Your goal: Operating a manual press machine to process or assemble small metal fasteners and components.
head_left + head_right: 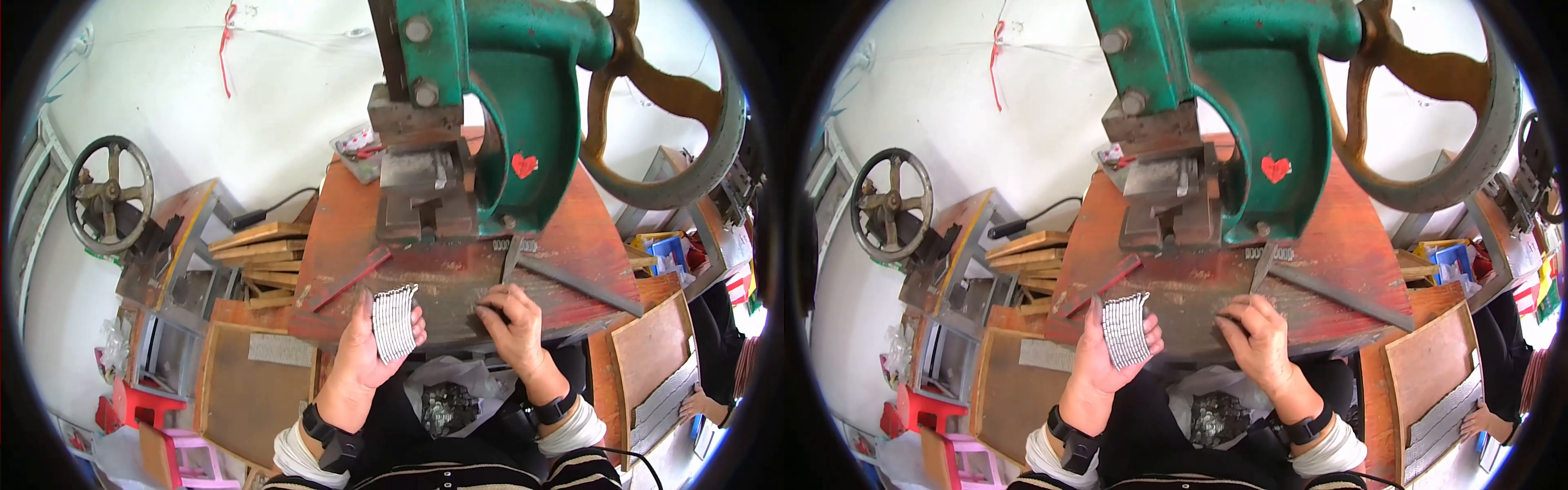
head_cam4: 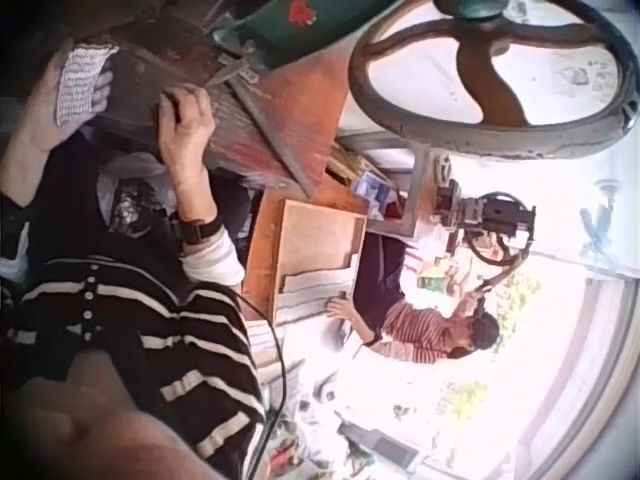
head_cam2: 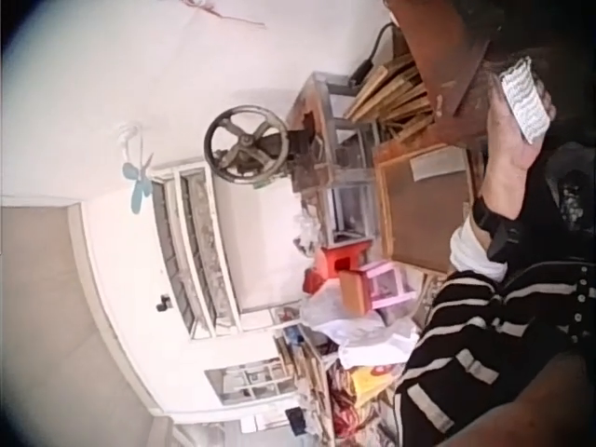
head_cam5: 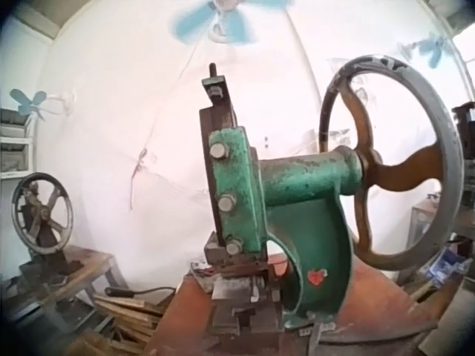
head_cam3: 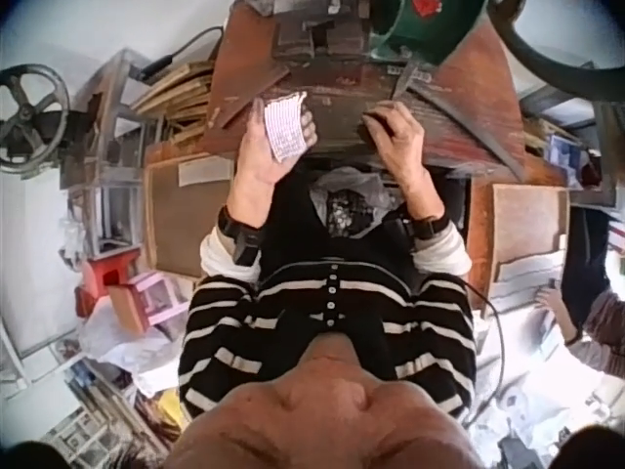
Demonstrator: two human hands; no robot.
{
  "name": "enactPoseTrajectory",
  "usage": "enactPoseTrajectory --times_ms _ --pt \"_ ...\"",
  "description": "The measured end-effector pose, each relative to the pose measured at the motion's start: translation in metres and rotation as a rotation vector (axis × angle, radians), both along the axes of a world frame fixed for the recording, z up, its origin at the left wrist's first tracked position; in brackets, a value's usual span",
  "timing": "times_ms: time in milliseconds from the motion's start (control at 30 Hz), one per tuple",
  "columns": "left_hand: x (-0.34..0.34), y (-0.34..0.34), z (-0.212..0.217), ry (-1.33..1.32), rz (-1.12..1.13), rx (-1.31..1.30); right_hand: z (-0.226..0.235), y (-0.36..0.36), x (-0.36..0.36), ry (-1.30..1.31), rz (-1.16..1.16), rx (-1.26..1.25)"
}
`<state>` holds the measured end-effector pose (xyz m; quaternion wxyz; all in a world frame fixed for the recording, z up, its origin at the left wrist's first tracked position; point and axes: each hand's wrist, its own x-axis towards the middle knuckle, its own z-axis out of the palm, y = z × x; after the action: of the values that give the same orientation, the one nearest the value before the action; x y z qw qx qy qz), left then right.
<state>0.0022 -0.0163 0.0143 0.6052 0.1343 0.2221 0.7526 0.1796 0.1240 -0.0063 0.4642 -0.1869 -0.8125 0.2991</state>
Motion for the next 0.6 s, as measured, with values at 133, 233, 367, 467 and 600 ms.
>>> enactPoseTrajectory --times_ms 133,233,367,467,600 --pt "0.009 -0.039 -0.042 0.375 -0.107 -0.294 0.004 0.005 -0.005 0.024 0.043 0.009" --pt "0.039 -0.051 -0.098 1.207 -0.278 -0.73 0.007 -0.001 -0.012 0.018 0.067 -0.034" --pt "0.04 -0.076 -0.148 1.876 0.21 -0.75 0.002 0.002 -0.014 -0.033 0.082 0.042" --pt "-0.006 -0.106 -0.121 1.398 0.418 -0.637 -0.004 0.002 -0.001 -0.067 0.055 0.036" --pt "-0.145 -0.186 -0.149 1.594 0.923 -1.183 -0.001 -0.002 0.004 -0.116 0.009 0.046"
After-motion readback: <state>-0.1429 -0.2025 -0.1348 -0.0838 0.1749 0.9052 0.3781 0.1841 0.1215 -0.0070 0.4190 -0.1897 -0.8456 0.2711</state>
